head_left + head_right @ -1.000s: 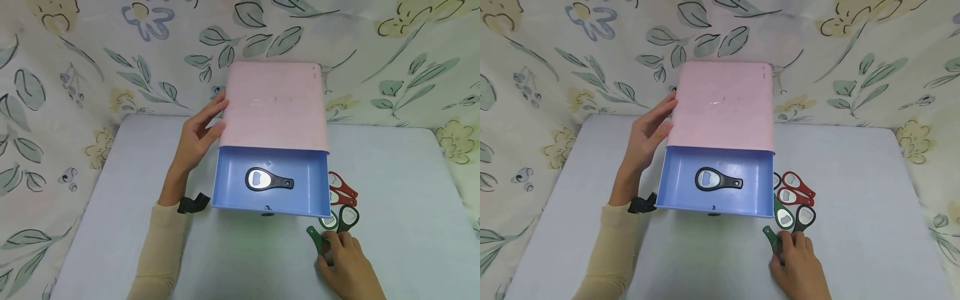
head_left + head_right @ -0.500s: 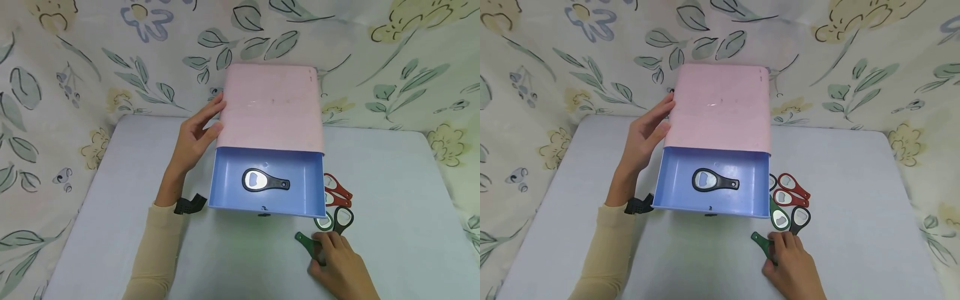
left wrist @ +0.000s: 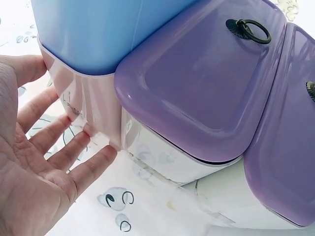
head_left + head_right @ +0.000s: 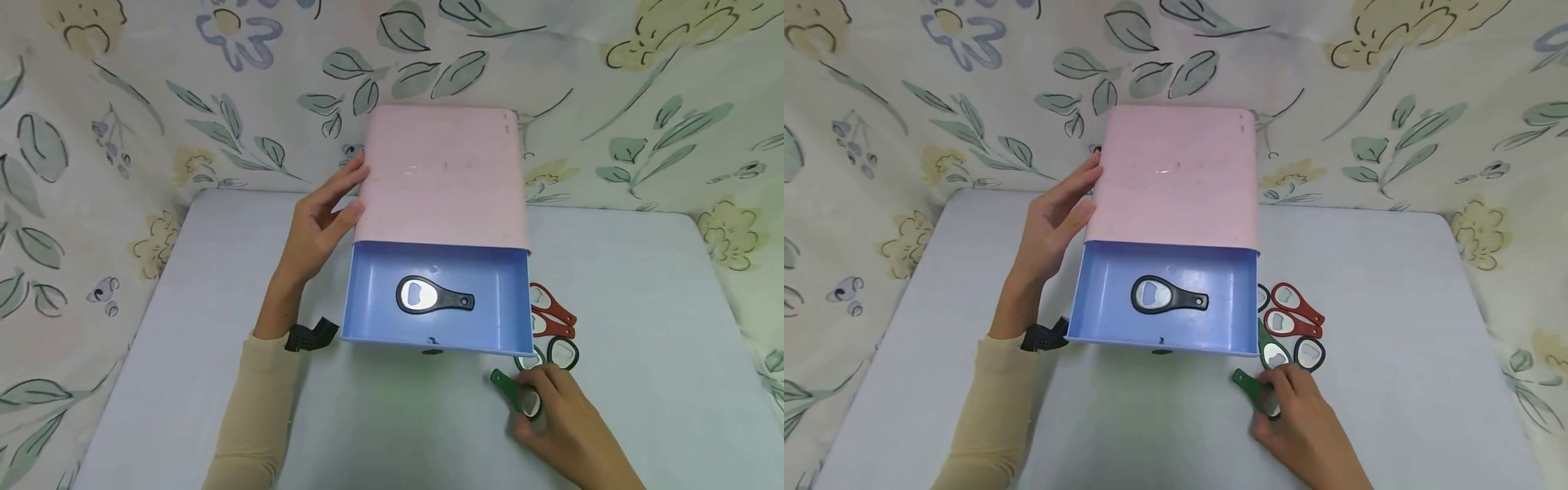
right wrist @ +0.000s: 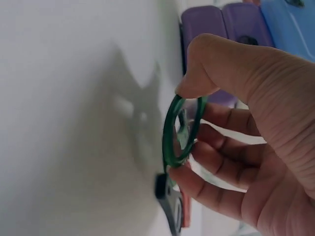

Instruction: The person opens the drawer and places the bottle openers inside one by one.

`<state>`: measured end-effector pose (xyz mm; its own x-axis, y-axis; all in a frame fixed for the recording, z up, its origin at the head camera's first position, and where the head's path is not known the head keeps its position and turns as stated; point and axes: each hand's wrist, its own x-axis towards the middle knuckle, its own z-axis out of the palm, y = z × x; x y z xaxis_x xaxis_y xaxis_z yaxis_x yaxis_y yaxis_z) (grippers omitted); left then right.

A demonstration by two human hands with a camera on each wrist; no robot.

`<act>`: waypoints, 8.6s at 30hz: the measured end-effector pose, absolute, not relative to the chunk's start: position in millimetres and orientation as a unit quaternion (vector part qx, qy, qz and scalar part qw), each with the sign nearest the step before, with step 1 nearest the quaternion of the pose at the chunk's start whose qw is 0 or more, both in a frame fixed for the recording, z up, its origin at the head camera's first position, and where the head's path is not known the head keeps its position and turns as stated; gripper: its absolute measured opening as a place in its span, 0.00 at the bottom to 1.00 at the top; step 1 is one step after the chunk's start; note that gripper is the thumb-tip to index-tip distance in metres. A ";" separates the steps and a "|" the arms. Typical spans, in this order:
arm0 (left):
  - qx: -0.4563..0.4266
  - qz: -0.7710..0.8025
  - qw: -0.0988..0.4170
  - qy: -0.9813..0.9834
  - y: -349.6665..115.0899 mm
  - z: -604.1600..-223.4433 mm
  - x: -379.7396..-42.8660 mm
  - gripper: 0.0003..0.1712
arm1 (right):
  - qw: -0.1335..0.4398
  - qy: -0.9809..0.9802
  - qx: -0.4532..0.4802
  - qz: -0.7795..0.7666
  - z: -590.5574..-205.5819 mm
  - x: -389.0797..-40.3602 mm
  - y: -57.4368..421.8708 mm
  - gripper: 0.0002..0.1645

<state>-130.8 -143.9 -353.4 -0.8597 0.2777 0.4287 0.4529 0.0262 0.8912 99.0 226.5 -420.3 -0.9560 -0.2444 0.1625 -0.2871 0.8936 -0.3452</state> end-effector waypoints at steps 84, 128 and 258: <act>-0.258 -0.655 0.063 -0.707 -143.6 -354.4 -134.7 0.31 | 0.090 -0.909 0.383 0.137 -240.1 -27.7 216.5 0.36; -0.273 -0.663 0.063 -0.694 -142.7 -354.9 -137.7 0.30 | -0.020 -0.882 0.460 0.103 -213.5 -56.4 129.7 0.21; -0.264 -0.664 0.067 -0.696 -143.4 -352.6 -132.7 0.30 | 0.091 -0.732 0.025 0.674 -372.4 23.9 85.1 0.10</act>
